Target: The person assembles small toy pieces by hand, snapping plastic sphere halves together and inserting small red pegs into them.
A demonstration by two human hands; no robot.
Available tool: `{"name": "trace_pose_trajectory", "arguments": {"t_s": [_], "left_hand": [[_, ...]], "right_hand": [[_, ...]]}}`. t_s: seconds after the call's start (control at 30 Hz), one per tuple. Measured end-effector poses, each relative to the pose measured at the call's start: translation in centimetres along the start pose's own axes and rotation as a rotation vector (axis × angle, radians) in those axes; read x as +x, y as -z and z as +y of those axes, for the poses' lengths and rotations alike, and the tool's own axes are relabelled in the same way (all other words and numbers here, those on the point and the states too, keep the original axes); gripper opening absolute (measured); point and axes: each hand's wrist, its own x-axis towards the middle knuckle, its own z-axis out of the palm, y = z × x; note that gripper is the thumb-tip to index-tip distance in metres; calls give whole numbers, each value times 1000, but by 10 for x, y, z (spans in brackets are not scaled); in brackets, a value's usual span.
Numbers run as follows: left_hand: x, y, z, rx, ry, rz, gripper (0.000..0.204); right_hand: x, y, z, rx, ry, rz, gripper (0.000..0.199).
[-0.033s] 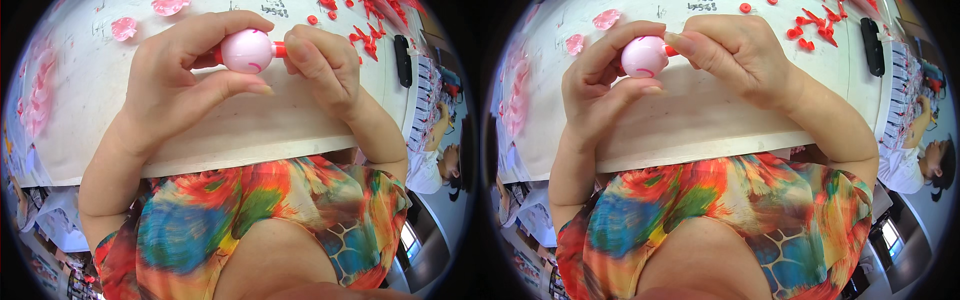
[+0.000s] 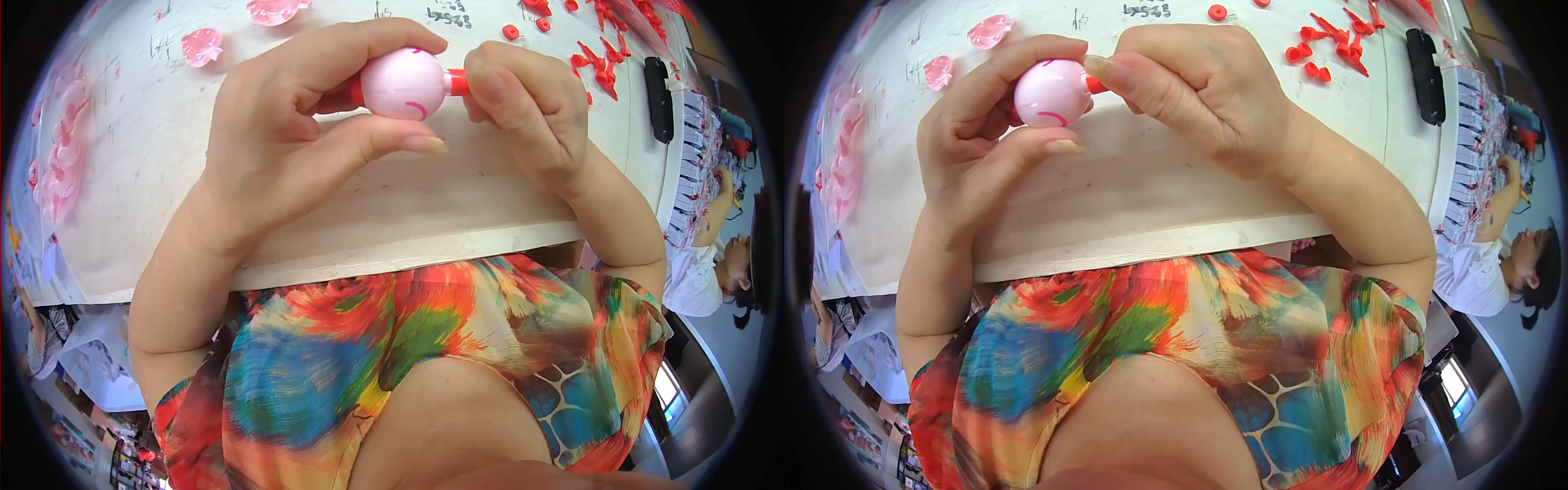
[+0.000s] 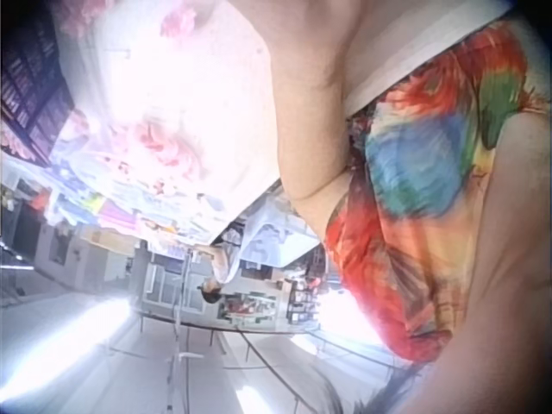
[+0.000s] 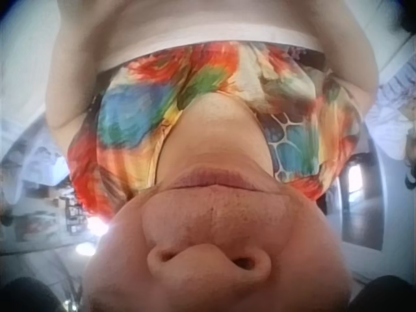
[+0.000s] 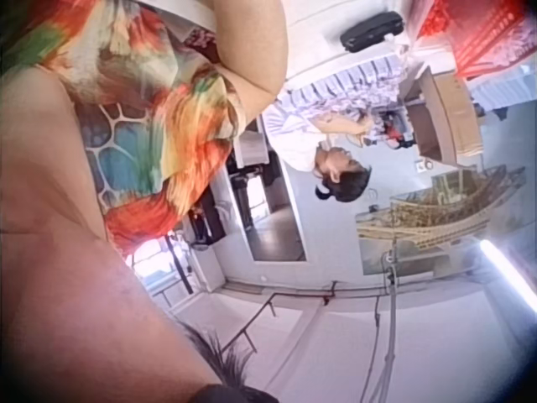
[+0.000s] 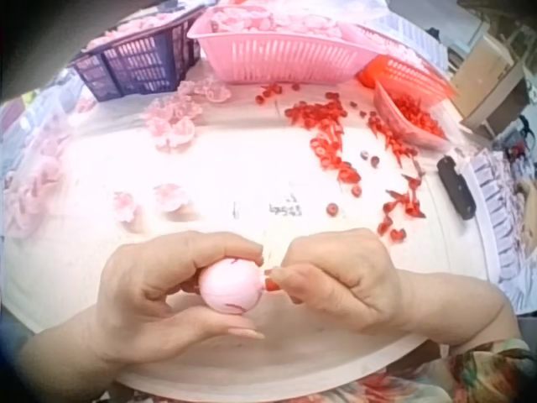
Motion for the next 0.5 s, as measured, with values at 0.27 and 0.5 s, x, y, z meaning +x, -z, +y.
{"name": "trace_pose_trajectory", "arguments": {"t_s": [0.27,0.5], "left_hand": [[0,-1,2,-207,79,-46,43],[5,-6,-2,-184,-20,-32,43]], "right_hand": [[1,0,6,-223,296,37,11],[2,3,11,-413,439,97,13]]}}
